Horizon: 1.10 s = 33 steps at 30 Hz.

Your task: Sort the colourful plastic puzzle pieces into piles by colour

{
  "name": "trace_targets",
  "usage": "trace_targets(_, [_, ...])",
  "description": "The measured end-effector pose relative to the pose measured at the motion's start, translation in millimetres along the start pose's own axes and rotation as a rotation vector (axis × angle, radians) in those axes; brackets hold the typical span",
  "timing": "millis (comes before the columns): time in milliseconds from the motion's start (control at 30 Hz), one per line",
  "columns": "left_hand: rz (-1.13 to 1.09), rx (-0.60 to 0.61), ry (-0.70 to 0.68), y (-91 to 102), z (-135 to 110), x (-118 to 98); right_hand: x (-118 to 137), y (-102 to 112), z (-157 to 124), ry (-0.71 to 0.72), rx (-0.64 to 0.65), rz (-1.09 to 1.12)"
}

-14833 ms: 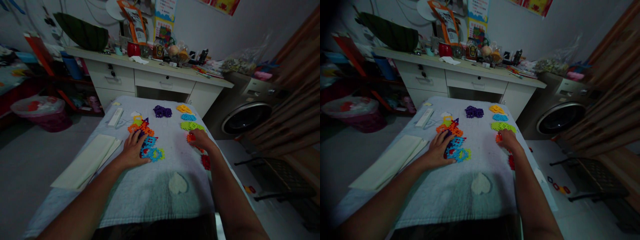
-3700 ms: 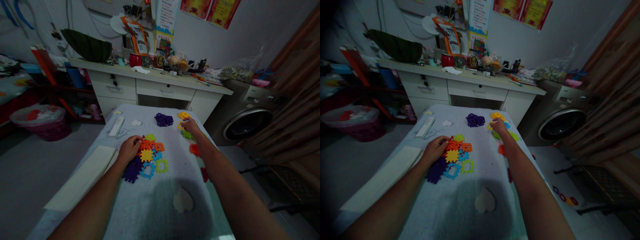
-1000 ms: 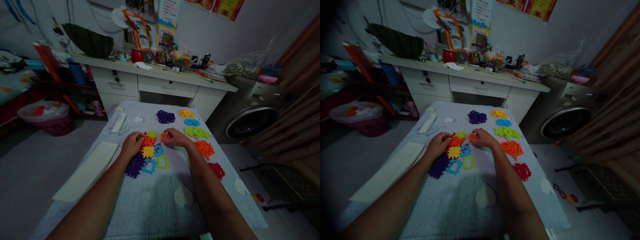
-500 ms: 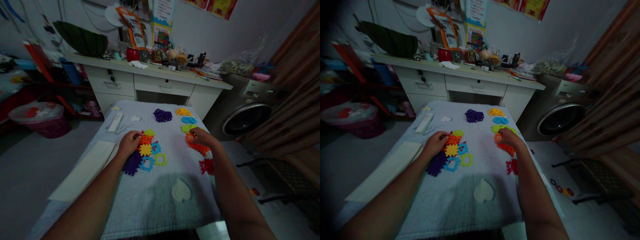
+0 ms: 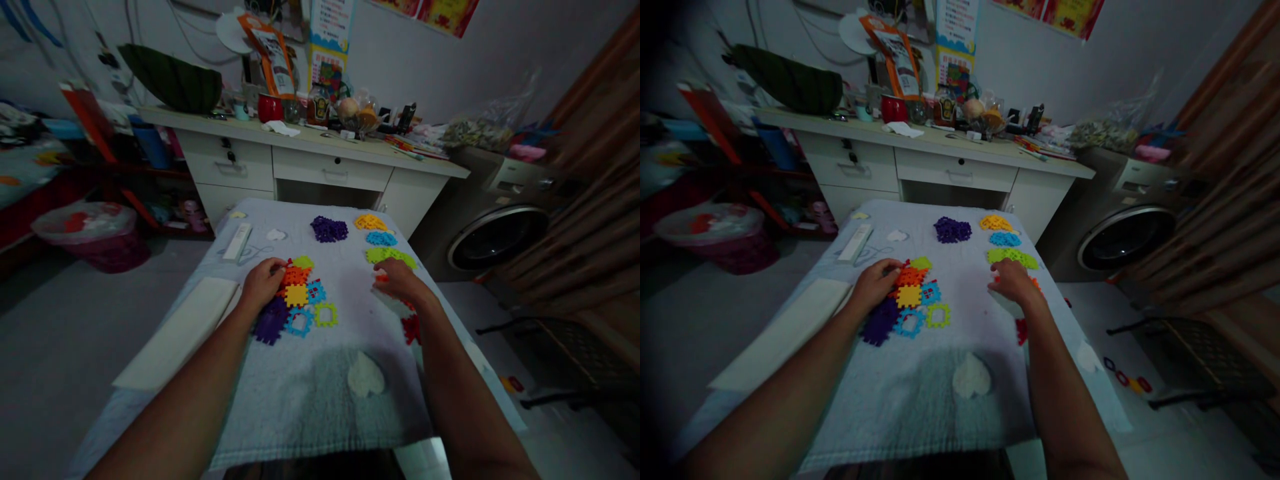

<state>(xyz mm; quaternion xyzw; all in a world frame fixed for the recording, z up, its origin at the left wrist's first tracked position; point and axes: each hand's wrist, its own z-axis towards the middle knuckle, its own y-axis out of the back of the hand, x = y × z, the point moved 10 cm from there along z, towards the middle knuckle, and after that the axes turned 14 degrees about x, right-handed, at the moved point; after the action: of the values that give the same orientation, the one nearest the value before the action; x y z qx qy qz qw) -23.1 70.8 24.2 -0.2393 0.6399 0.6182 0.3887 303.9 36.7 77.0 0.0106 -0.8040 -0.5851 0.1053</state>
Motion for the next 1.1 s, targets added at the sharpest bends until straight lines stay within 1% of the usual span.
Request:
trace_targets(100, [-0.038,0.006,-0.013,-0.7,-0.7,-0.4,51.5,-7.1,1.5,0.217,-0.029,0.096])
trace_targets(200, [-0.036,0.007,-0.031,-1.4,-0.5,1.2,103.8,-22.2,8.4,0.379,0.002,0.153])
trace_targets(267, [-0.024,0.011,-0.035,-2.1,0.4,3.7,128.3,-30.4,18.4,0.423,0.006,0.174])
trace_targets(333, [-0.019,0.018,-0.034,-3.2,1.6,6.1,138.9,-33.6,32.6,0.398,-0.023,0.206])
trace_targets(467, [-0.015,0.028,-0.043,-4.4,3.3,5.6,138.4,-34.0,60.3,0.313,-0.07,0.344])
trace_targets(633, [-0.035,0.031,-0.046,-4.1,2.2,1.0,141.8,-39.0,76.5,0.315,-0.037,0.513])
trace_targets(733, [-0.044,0.035,-0.038,-5.1,2.4,1.5,139.4,-43.9,80.4,0.29,-0.029,0.628])
trace_targets(900, [-0.045,0.033,-0.044,-5.3,2.9,1.0,132.1,-49.5,82.5,0.311,0.004,0.932])
trace_targets(1000, [-0.041,0.032,-0.056,-4.7,2.1,-2.0,123.6,-45.3,79.7,0.313,-0.023,1.052])
trace_targets(1100, [-0.042,0.027,-0.059,-3.8,1.4,-3.1,112.6,-34.9,73.1,0.312,-0.097,1.104])
